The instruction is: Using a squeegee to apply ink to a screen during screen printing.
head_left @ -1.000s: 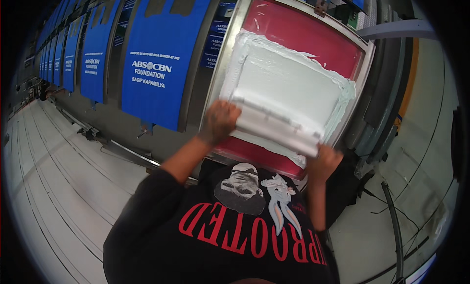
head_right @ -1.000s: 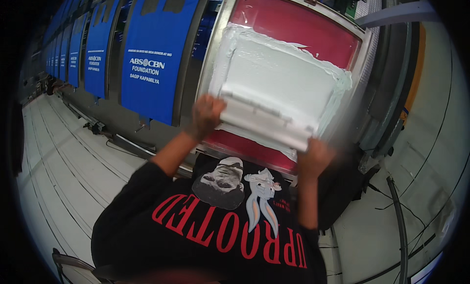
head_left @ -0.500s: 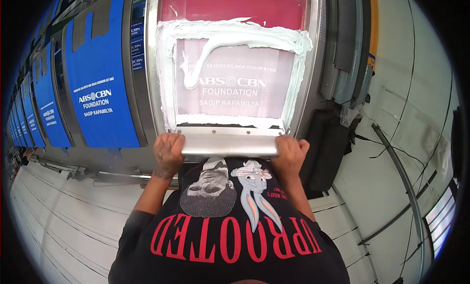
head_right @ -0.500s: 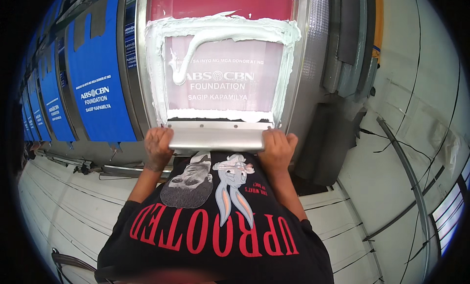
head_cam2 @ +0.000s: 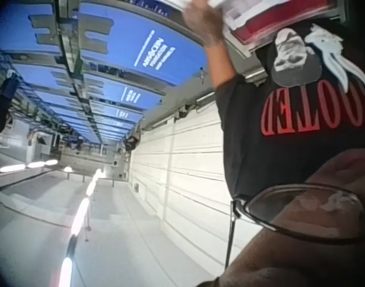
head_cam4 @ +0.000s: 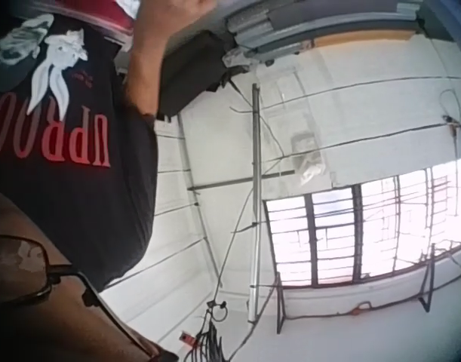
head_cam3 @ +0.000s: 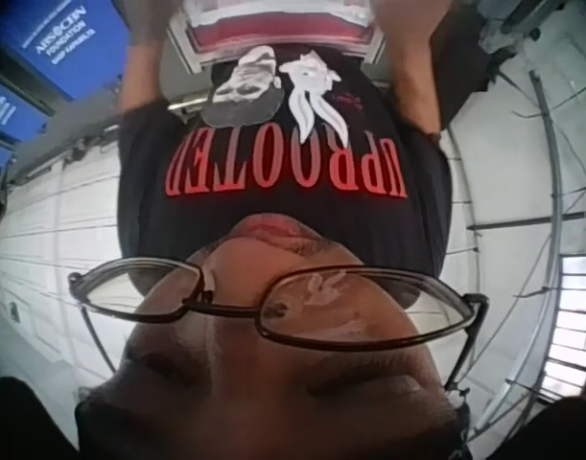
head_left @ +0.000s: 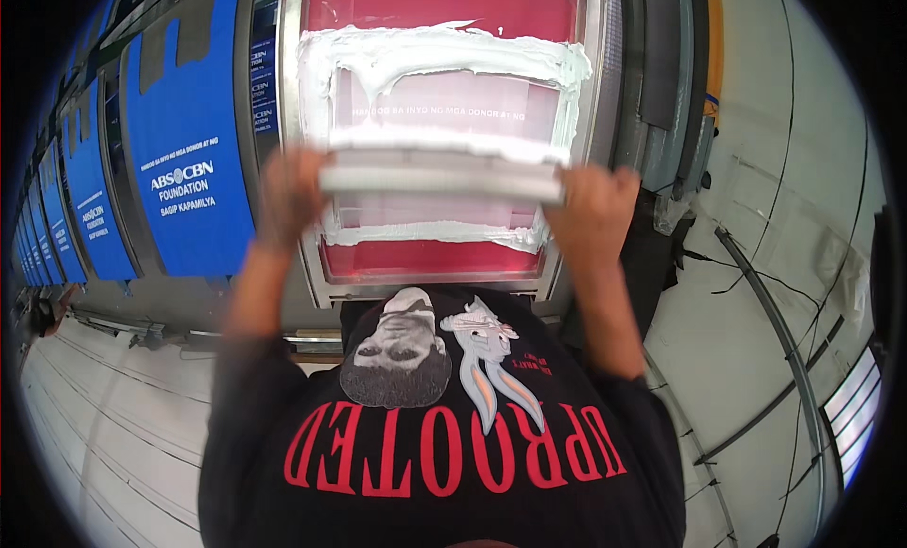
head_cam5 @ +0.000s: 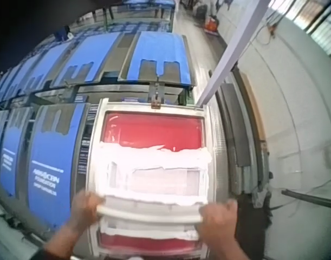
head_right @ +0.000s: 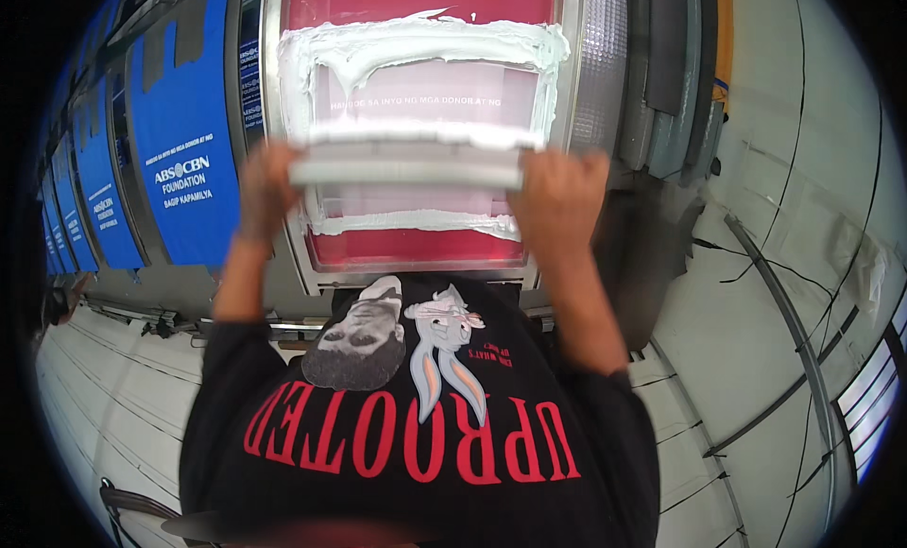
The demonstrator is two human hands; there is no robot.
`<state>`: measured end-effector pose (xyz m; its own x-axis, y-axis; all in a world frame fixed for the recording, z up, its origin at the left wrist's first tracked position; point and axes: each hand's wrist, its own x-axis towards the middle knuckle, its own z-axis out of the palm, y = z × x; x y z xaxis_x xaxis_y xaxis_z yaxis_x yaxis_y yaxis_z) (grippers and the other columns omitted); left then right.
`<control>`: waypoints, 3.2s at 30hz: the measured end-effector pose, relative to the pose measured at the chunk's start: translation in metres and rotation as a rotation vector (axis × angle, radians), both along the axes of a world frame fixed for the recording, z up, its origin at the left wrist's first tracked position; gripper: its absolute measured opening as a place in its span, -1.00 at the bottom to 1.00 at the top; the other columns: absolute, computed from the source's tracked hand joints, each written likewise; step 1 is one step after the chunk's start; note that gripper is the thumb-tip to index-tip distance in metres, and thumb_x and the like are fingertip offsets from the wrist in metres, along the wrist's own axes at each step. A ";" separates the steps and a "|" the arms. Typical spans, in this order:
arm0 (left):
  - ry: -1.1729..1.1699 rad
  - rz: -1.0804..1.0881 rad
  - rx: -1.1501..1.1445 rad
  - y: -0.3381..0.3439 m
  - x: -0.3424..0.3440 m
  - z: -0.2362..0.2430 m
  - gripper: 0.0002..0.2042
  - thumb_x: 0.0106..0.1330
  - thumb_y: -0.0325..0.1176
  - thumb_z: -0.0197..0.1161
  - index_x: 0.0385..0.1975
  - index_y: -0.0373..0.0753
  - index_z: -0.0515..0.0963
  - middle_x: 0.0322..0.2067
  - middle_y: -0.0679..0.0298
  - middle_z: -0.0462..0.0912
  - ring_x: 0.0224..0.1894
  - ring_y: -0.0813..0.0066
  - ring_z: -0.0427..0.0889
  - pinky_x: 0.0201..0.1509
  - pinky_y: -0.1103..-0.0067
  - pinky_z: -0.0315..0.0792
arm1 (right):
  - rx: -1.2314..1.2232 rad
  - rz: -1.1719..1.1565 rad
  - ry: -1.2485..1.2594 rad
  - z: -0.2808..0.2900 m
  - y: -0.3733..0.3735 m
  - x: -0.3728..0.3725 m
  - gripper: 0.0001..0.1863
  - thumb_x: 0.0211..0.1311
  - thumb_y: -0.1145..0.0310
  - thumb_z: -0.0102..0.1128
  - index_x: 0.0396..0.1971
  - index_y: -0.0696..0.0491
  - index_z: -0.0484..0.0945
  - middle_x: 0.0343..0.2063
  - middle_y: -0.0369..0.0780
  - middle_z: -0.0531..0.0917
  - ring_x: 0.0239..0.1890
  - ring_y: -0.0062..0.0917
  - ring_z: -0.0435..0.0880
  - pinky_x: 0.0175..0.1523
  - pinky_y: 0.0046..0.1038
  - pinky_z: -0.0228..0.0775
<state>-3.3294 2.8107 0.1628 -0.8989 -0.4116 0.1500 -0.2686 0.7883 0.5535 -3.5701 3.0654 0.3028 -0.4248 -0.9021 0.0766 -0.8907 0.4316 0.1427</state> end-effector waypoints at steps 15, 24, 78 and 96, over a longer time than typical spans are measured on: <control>-0.006 -0.048 0.070 -0.062 -0.100 0.011 -0.71 -0.04 -0.23 0.50 -0.44 -0.21 0.55 -0.36 0.16 0.63 -0.32 0.13 0.63 -0.29 0.29 0.51 | 0.195 -0.270 -0.059 -0.014 -0.059 -0.077 -0.71 -0.17 0.13 0.44 -0.48 -0.03 0.63 -0.55 -0.21 0.64 -0.46 -0.30 0.62 -0.03 -0.23 0.25; 0.110 0.025 0.091 0.091 0.052 0.013 -0.88 0.02 -0.55 0.18 -0.42 -0.30 0.58 -0.44 0.16 0.58 -0.36 0.22 0.56 -0.24 0.34 0.44 | -0.001 -0.152 -0.148 -0.024 0.086 0.064 -0.83 -0.16 0.43 0.30 -0.47 0.01 0.56 -0.47 -0.26 0.62 -0.35 -0.42 0.60 -0.10 -0.27 0.19; -0.158 0.232 1.490 0.261 0.093 0.001 -0.64 0.34 -0.12 0.24 -0.46 -0.35 0.65 -0.68 0.29 0.60 -0.64 0.65 0.53 -0.51 0.62 0.42 | 0.437 0.034 -0.393 -0.012 -0.051 0.018 -0.64 0.01 0.31 0.30 -0.13 0.04 0.62 -0.30 0.01 0.69 -0.22 -0.10 0.69 -0.07 -0.21 0.52; -0.142 0.519 1.654 0.294 0.097 -0.018 -0.68 0.30 -0.17 0.32 -0.51 -0.35 0.62 -0.59 0.22 0.66 -0.55 0.58 0.64 -0.43 0.62 0.49 | 0.129 0.064 -0.332 0.007 -0.078 0.000 -0.75 0.05 0.24 0.34 -0.27 0.01 0.69 -0.50 -0.07 0.68 -0.44 -0.11 0.64 -0.17 -0.22 0.46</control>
